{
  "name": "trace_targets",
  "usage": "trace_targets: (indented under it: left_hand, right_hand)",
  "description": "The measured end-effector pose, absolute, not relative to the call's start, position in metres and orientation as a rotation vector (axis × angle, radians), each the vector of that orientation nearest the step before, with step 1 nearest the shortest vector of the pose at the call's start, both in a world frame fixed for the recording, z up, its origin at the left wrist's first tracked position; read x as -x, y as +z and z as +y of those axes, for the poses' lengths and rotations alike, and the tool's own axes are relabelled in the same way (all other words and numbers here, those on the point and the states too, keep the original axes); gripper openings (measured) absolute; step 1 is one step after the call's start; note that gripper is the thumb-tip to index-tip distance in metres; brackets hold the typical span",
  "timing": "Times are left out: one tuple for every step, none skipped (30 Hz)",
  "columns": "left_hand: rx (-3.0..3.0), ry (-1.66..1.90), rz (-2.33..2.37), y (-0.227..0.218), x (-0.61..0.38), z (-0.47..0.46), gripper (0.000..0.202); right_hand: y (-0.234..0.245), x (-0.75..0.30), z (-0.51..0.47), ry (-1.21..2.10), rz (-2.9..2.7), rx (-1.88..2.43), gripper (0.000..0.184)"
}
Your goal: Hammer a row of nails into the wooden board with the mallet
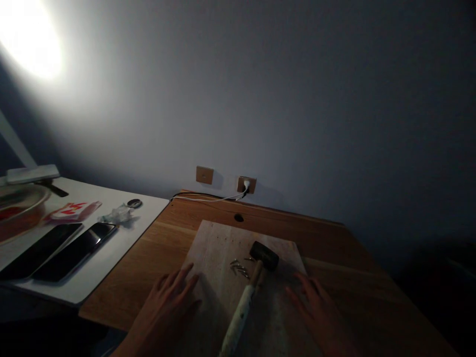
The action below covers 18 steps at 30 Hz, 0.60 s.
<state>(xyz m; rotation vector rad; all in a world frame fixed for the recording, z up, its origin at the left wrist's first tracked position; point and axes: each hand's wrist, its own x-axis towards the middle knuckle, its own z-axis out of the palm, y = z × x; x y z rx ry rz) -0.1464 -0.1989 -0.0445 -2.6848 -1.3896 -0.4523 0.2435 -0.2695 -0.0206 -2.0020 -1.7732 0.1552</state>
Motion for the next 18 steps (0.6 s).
trace_targets:
  left_hand:
    - [2.692, -0.431, -1.389, -0.038, 0.143, -0.196, 0.040]
    - [2.707, -0.413, -1.386, -0.030, 0.138, -0.193, 0.038]
    - [2.732, -0.395, -1.389, -0.023, 0.131, -0.189, 0.037]
    - [2.771, -0.378, -1.393, -0.016, 0.124, -0.186, 0.037]
    - [2.827, -0.353, -1.395, -0.009, 0.116, -0.183, 0.036]
    - [2.893, -0.322, -1.392, -0.004, 0.108, -0.179, 0.034]
    - [2.957, -0.289, -1.376, 0.001, 0.100, -0.176, 0.033]
    - [3.007, -0.262, -1.352, 0.005, 0.093, -0.172, 0.031]
    - [3.045, -0.247, -1.321, 0.009, 0.086, -0.168, 0.029]
    - [3.069, -0.241, -1.287, 0.012, 0.079, -0.163, 0.027]
    - [3.087, -0.242, -1.253, 0.015, 0.073, -0.158, 0.025]
    - [3.098, -0.254, -1.226, 0.017, 0.067, -0.152, 0.024]
    - [3.104, -0.275, -1.213, 0.018, 0.061, -0.145, 0.023]
    - [3.109, -0.303, -1.213, 0.018, 0.054, -0.137, 0.023]
    - [3.112, -0.339, -1.235, 0.018, 0.047, -0.128, 0.024]
    - [3.123, -0.369, -1.260, 0.017, 0.040, -0.119, 0.024]
    - [3.145, -0.397, -1.277, 0.015, 0.033, -0.110, 0.025]
    - [3.165, -0.415, -1.290, 0.013, 0.026, -0.102, 0.025]
  right_hand:
    - [-0.014, -0.225, -0.266, 0.294, -1.714, 2.035, 0.049]
    - [-0.007, -0.206, -0.262, 0.445, -1.711, 2.007, 0.053]
    - [-0.001, -0.189, -0.258, 0.599, -1.742, 1.950, 0.055]
    - [0.004, -0.174, -0.254, 0.710, -1.760, 1.906, 0.057]
    - [0.009, -0.161, -0.251, 0.762, -1.773, 1.870, 0.058]
    - [0.012, -0.151, -0.248, 0.810, -1.775, 1.850, 0.057]
    - [0.013, -0.144, -0.244, 0.834, -1.783, 1.854, 0.056]
    - [0.013, -0.139, -0.241, 0.835, -1.789, 1.860, 0.053]
    - [0.011, -0.136, -0.237, 0.833, -1.789, 1.871, 0.048]
    - [0.009, -0.134, -0.234, 0.829, -1.780, 1.880, 0.043]
    - [0.006, -0.133, -0.232, 0.825, -1.755, 1.881, 0.038]
    - [0.002, -0.133, -0.230, 0.824, -1.711, 1.875, 0.034]
    - [-0.001, -0.134, -0.229, 0.825, -1.654, 1.858, 0.030]
    - [-0.003, -0.137, -0.229, 0.847, -1.593, 1.822, 0.027]
    - [-0.005, -0.140, -0.230, 0.892, -1.523, 1.767, 0.026]
    - [-0.007, -0.144, -0.233, 0.955, -1.427, 1.701, 0.027]
    - [-0.008, -0.149, -0.236, 1.032, -1.302, 1.627, 0.032]
    - [-0.009, -0.155, -0.241, 1.108, -1.150, 1.558, 0.039]
